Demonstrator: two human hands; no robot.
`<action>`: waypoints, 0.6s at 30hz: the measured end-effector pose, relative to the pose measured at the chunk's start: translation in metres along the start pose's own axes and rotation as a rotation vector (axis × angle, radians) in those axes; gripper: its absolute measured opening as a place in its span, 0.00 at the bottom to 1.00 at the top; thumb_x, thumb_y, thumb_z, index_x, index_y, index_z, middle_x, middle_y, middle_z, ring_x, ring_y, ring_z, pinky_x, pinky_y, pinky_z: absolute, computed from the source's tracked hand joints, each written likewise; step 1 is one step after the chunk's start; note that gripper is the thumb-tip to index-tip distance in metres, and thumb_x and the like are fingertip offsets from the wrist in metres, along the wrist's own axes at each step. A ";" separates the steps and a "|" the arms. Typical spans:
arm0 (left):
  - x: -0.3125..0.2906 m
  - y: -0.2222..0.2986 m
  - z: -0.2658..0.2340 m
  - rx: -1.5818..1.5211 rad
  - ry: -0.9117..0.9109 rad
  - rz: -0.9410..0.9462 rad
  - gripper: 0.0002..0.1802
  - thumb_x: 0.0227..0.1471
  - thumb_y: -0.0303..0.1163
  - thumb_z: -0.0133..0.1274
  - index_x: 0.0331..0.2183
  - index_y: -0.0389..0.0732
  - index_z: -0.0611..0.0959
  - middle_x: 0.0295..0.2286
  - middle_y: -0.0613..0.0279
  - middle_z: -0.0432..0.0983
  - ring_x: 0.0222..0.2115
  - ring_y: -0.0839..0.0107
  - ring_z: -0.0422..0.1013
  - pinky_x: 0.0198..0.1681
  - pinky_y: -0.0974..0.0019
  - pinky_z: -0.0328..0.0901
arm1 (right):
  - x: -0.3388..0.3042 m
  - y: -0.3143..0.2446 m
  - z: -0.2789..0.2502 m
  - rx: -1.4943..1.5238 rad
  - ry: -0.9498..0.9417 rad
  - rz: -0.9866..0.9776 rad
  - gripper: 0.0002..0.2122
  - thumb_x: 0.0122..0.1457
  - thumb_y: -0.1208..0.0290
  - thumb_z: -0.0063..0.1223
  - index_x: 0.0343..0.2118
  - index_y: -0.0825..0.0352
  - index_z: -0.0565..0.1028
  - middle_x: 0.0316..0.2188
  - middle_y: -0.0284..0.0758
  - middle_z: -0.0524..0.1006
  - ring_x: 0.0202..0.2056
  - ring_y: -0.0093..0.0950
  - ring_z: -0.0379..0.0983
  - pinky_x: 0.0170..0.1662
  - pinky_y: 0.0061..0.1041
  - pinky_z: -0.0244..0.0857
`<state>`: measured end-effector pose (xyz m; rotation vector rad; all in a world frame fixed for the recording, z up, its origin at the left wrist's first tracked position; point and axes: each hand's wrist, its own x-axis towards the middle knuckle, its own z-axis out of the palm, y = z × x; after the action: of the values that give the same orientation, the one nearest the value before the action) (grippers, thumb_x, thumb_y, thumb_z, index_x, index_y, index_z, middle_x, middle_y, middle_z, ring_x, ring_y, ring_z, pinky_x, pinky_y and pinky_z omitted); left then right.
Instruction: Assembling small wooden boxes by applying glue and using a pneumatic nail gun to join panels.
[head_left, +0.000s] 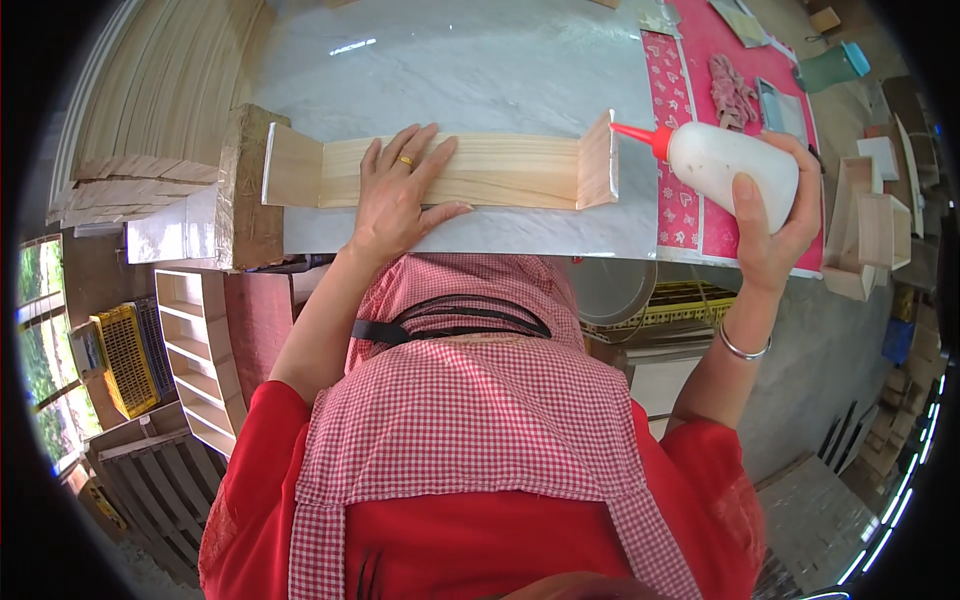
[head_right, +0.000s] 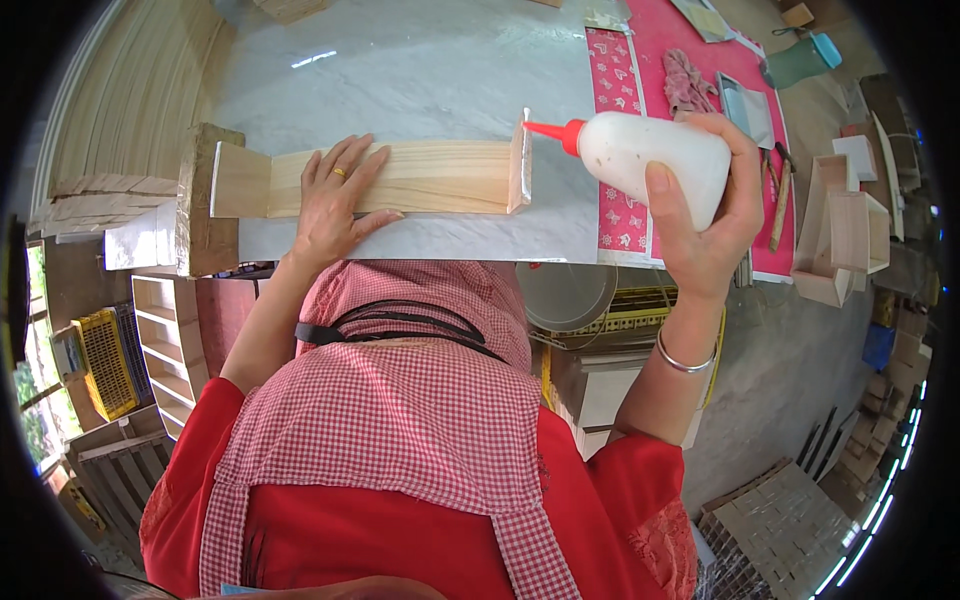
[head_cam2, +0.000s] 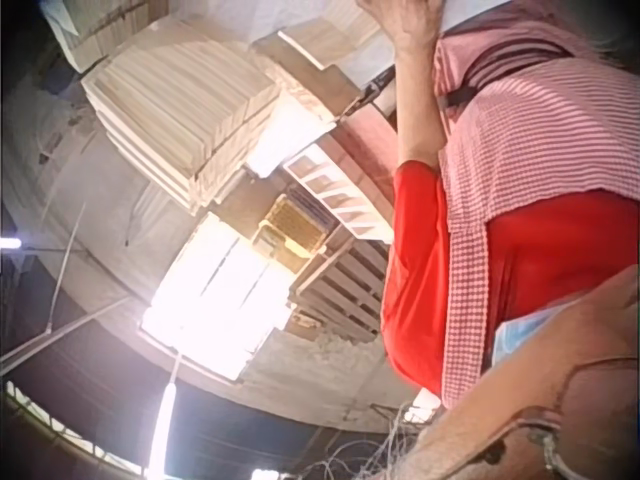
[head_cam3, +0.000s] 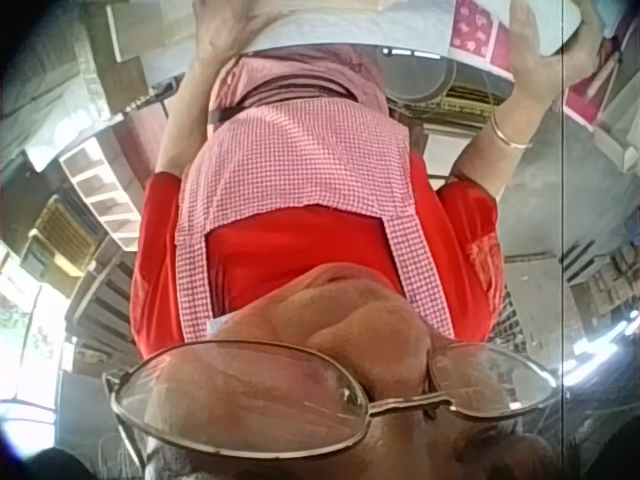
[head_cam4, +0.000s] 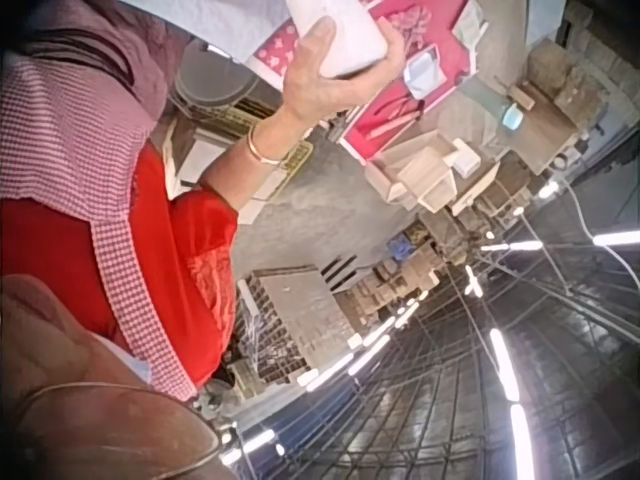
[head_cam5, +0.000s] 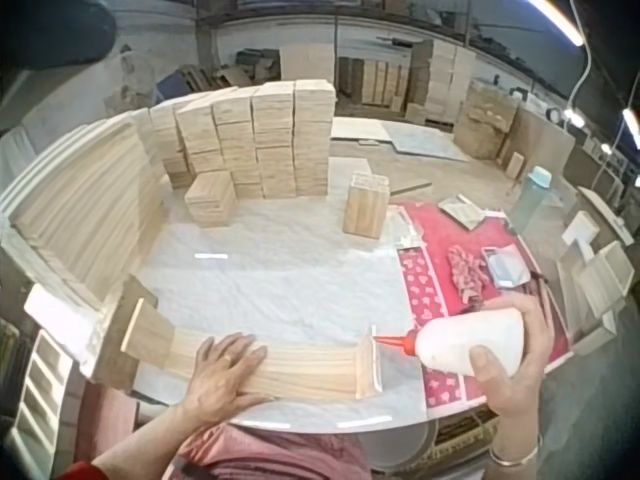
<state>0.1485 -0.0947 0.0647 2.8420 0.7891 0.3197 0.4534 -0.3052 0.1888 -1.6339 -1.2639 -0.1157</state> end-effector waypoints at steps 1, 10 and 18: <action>0.001 0.000 -0.001 0.003 0.003 -0.003 0.44 0.45 0.57 0.60 0.60 0.49 0.69 0.61 0.57 0.59 0.63 0.54 0.52 0.65 0.42 0.42 | 0.000 -0.002 -0.003 0.012 -0.017 -0.007 0.20 0.52 0.69 0.63 0.47 0.70 0.72 0.42 0.37 0.74 0.42 0.26 0.71 0.47 0.25 0.66; 0.011 -0.001 -0.001 -0.015 0.008 0.011 0.43 0.46 0.55 0.61 0.60 0.47 0.69 0.61 0.55 0.58 0.63 0.53 0.51 0.65 0.40 0.42 | -0.025 -0.010 -0.029 0.173 -0.074 0.153 0.23 0.52 0.67 0.63 0.49 0.70 0.69 0.44 0.39 0.73 0.44 0.28 0.70 0.49 0.27 0.65; -0.012 -0.003 -0.007 0.032 0.016 -0.035 0.44 0.48 0.59 0.57 0.60 0.45 0.67 0.62 0.53 0.56 0.65 0.51 0.49 0.64 0.36 0.43 | 0.011 0.102 0.062 0.087 0.342 0.237 0.23 0.49 0.68 0.68 0.44 0.69 0.67 0.42 0.38 0.70 0.44 0.29 0.67 0.50 0.30 0.63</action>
<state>0.1355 -0.0975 0.0691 2.8549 0.8539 0.3275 0.5068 -0.2438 0.1002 -1.5955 -0.8008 -0.1825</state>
